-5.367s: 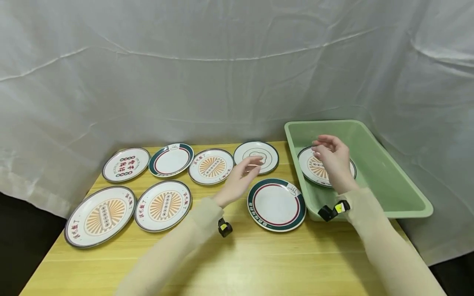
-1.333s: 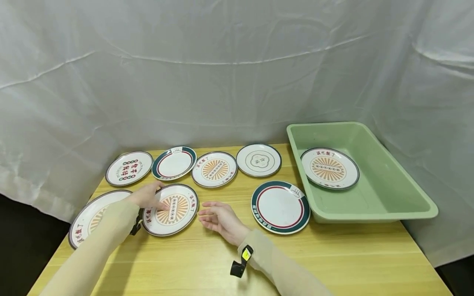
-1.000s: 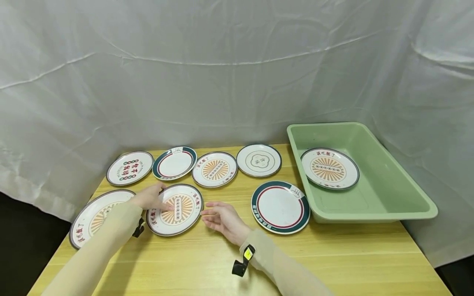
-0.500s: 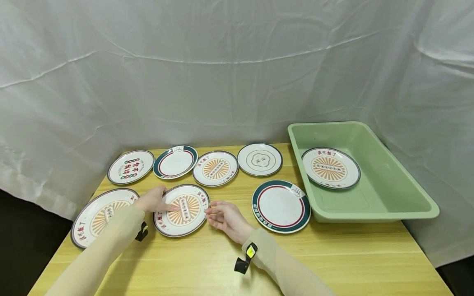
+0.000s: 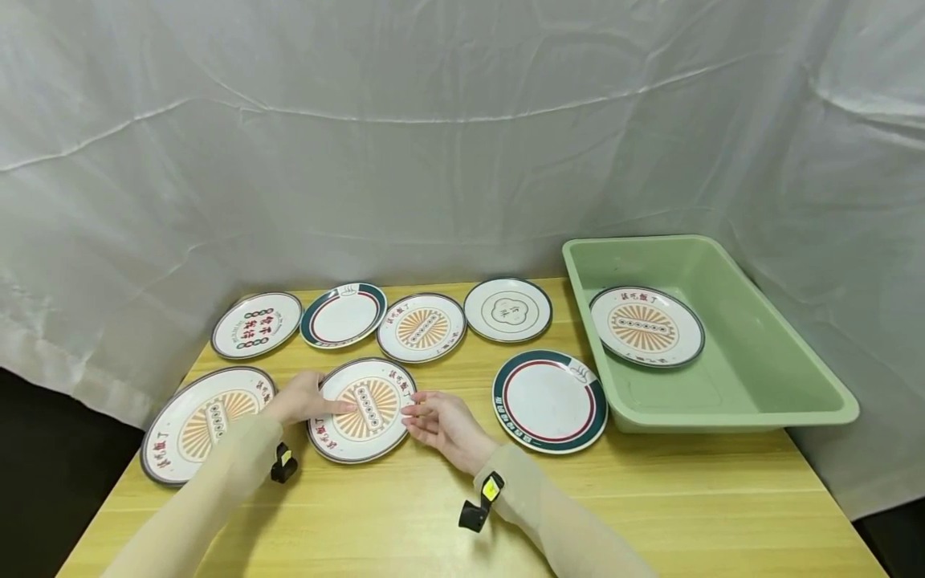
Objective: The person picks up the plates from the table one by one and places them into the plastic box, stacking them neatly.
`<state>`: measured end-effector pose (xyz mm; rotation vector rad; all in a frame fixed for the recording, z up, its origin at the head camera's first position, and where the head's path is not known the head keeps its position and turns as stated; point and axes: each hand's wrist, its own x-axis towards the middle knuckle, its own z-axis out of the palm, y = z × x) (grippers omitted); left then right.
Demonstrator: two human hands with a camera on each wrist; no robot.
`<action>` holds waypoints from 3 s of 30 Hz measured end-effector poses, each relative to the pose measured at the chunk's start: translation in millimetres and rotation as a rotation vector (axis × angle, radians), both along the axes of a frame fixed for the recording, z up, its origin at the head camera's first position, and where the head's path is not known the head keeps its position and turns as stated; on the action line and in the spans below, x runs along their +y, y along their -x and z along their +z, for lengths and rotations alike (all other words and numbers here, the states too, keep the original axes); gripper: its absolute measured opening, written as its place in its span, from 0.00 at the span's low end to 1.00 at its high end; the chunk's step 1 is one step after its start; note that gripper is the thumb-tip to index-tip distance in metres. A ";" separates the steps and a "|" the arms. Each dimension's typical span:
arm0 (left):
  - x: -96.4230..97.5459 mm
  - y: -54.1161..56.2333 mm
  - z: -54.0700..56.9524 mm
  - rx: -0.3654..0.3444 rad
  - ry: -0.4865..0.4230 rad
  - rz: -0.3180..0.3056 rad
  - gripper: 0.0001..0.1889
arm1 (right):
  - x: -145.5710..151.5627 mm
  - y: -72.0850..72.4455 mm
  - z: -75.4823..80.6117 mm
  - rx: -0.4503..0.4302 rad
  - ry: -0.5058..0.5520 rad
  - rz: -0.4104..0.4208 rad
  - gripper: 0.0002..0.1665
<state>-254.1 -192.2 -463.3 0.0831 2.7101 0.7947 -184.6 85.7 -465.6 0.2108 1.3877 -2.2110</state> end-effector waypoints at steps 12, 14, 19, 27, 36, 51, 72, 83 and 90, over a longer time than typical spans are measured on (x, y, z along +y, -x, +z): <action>4.2 -8.6 -4.5 0.017 -0.157 0.113 0.39 | -2.1 -1.4 -0.4 0.011 -0.019 -0.013 0.28; 4.8 -10.0 -5.9 0.000 -0.207 0.132 0.41 | -2.2 -1.3 -1.1 0.013 -0.019 -0.021 0.28; 5.6 -11.1 -9.9 -0.068 -0.345 0.186 0.42 | -1.9 -0.9 -0.5 0.010 -0.017 -0.035 0.28; 6.4 -10.3 -12.9 -0.124 -0.431 0.212 0.44 | 0.3 -1.5 3.5 0.001 0.001 -0.050 0.28; 8.5 -10.3 -14.4 -0.189 -0.610 0.192 0.34 | 6.1 -0.6 3.5 0.002 0.028 -0.050 0.31; 11.6 -14.0 -7.0 -0.232 -0.708 0.168 0.27 | 26.6 6.8 9.1 0.027 -0.023 -0.133 0.30; 60.5 -12.0 32.5 -0.117 -0.892 0.251 0.25 | 73.9 21.1 30.8 0.314 -0.226 -0.383 0.20; 97.5 -9.8 41.9 -0.050 -0.972 0.296 0.23 | 91.2 23.6 35.3 0.223 -0.179 -0.349 0.20; 118.5 -10.8 46.1 -0.059 -0.998 0.296 0.24 | 95.5 23.4 37.5 0.203 -0.166 -0.312 0.25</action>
